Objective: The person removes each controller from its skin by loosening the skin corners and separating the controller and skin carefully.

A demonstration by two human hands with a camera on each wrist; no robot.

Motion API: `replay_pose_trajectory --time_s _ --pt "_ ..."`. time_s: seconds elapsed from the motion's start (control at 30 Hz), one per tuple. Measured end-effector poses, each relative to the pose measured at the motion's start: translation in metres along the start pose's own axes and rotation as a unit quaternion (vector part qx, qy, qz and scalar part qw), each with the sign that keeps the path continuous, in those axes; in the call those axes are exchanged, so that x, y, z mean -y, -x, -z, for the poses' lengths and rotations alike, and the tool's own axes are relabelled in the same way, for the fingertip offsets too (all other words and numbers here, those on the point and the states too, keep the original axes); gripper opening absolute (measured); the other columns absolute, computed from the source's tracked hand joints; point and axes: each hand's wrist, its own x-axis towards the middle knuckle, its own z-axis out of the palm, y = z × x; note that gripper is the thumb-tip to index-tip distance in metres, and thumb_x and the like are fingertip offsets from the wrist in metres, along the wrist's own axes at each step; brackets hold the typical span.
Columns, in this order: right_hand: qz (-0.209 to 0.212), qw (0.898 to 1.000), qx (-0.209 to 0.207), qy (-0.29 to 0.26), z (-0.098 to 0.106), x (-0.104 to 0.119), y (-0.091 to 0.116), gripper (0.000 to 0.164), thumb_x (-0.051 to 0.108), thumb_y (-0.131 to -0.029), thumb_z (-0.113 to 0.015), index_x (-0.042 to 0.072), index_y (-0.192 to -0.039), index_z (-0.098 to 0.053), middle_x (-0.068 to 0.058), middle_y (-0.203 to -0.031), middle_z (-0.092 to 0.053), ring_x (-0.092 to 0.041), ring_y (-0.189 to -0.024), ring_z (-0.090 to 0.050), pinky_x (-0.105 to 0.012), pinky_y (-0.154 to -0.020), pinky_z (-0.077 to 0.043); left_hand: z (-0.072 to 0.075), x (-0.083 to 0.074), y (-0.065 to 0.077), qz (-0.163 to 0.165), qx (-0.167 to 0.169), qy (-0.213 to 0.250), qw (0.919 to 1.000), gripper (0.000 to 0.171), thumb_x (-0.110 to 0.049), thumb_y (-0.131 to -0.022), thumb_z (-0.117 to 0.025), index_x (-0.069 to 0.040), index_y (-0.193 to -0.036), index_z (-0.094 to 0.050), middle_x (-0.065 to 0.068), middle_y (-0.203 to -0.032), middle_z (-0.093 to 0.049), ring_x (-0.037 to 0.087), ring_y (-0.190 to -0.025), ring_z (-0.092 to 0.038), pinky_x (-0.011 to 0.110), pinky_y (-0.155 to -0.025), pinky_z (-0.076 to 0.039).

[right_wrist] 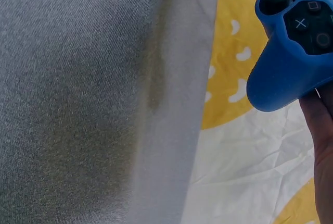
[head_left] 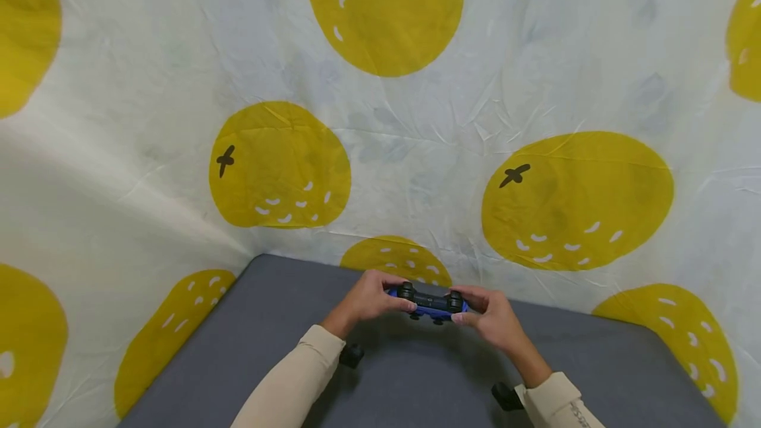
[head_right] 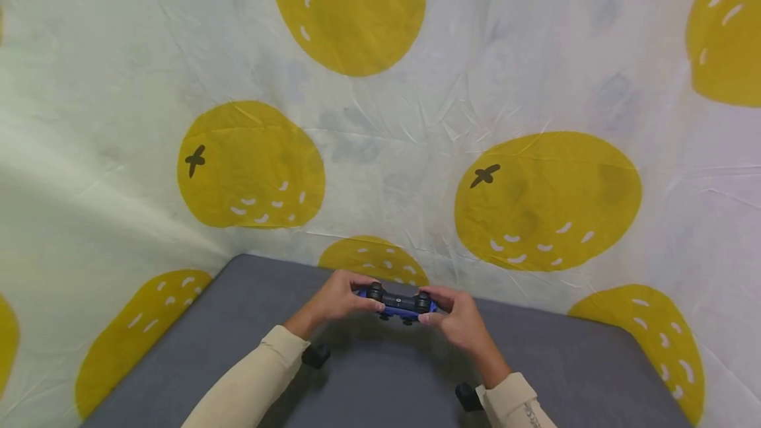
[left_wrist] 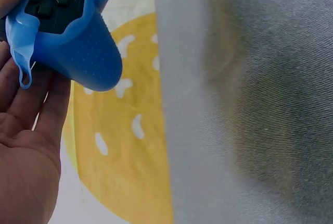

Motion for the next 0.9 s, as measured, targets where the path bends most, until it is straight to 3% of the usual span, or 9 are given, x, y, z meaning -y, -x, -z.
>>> replay_pose_trajectory --time_s 0.3,0.47,0.77,0.9 --pt "0.008 1.000 -0.022 -0.003 -0.003 0.008 0.004 0.048 0.000 -0.092 -0.075 -0.005 -0.139 -0.063 -0.031 -0.134 -0.067 -0.029 -0.107 -0.077 -0.028 -0.080 -0.063 0.003 -0.003 0.004 0.008 0.009 0.021 0.9997 0.058 -0.041 -0.087 -0.085 -0.011 -0.134 -0.072 0.012 -0.141 -0.069 0.032 -0.130 -0.065 0.050 -0.102 -0.058" --pt "0.011 0.999 -0.040 0.004 -0.005 0.014 0.006 0.048 0.002 -0.093 -0.075 -0.004 -0.140 -0.063 -0.030 -0.138 -0.064 -0.033 -0.112 -0.075 -0.028 -0.082 -0.063 0.007 -0.007 0.005 0.003 0.013 0.036 0.9993 0.062 -0.043 -0.089 -0.083 -0.009 -0.138 -0.069 0.013 -0.144 -0.066 0.032 -0.133 -0.063 0.050 -0.105 -0.056" --pt "0.026 0.996 -0.075 0.031 -0.004 0.017 0.013 0.043 0.007 -0.095 -0.075 -0.001 -0.137 -0.067 -0.024 -0.138 -0.067 -0.043 -0.128 -0.064 -0.021 -0.088 -0.059 0.009 -0.011 0.007 -0.005 0.019 0.048 0.9986 0.058 -0.042 -0.091 -0.081 -0.007 -0.135 -0.070 0.014 -0.139 -0.069 0.032 -0.125 -0.067 0.046 -0.097 -0.060" --pt "0.011 0.996 -0.090 0.025 -0.004 0.019 0.018 0.041 0.008 -0.095 -0.075 -0.001 -0.135 -0.067 -0.022 -0.133 -0.071 -0.031 -0.121 -0.071 -0.019 -0.084 -0.058 0.005 -0.012 0.006 -0.001 0.017 0.056 0.9983 0.056 -0.041 -0.090 -0.081 -0.007 -0.133 -0.072 0.014 -0.138 -0.069 0.033 -0.124 -0.067 0.047 -0.097 -0.060"
